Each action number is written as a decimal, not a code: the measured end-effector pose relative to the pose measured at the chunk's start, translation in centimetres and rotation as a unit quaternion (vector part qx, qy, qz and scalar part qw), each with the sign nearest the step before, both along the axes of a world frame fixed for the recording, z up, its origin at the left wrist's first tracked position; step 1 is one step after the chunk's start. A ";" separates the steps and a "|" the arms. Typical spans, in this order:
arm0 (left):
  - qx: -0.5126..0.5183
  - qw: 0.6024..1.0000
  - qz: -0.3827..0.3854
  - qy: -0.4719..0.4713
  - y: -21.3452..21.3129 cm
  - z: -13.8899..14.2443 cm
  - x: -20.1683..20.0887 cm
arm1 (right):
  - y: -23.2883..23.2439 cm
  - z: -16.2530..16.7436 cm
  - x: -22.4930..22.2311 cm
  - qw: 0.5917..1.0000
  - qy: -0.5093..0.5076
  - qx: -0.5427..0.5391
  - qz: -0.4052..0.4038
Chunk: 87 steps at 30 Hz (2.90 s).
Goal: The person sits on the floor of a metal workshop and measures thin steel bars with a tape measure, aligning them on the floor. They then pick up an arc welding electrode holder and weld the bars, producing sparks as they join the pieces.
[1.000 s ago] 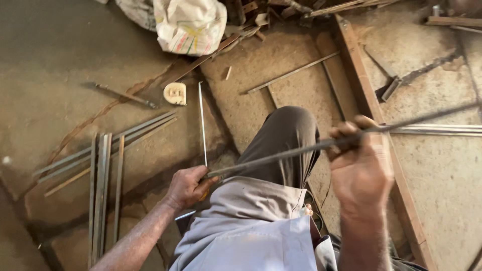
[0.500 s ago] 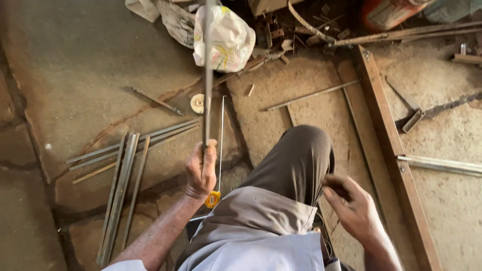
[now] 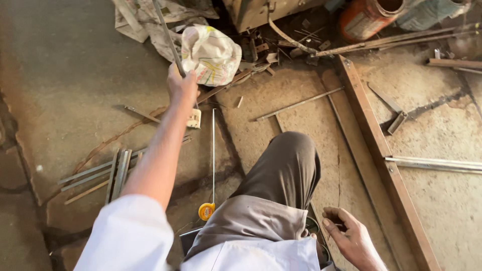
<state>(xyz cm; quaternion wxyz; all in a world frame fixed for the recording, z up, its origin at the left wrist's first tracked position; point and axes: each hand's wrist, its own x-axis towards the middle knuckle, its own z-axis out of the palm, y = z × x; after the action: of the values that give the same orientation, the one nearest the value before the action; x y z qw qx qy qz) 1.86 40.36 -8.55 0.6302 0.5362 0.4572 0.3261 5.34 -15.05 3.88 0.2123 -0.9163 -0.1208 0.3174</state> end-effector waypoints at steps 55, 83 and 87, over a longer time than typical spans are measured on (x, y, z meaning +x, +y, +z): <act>-0.218 0.958 -0.102 -0.154 -14.0 -1.4 -1.1 | -0.7 -11.8 14.0 0.976 -0.063 -0.163 0.132; -0.004 0.960 -0.278 0.032 -25.2 -9.8 42.1 | 3.1 -24.0 18.7 0.908 -0.098 -0.345 0.217; -0.030 0.959 -0.279 0.044 -27.5 -10.3 44.0 | 3.5 -23.3 19.1 0.911 -0.084 -0.349 0.202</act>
<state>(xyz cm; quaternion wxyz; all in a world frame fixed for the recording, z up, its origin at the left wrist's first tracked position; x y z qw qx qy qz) 45.85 12.82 -18.84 0.6914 0.6368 0.3262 0.1000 24.42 -11.58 -19.44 -0.2012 -0.9112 -0.2025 0.2971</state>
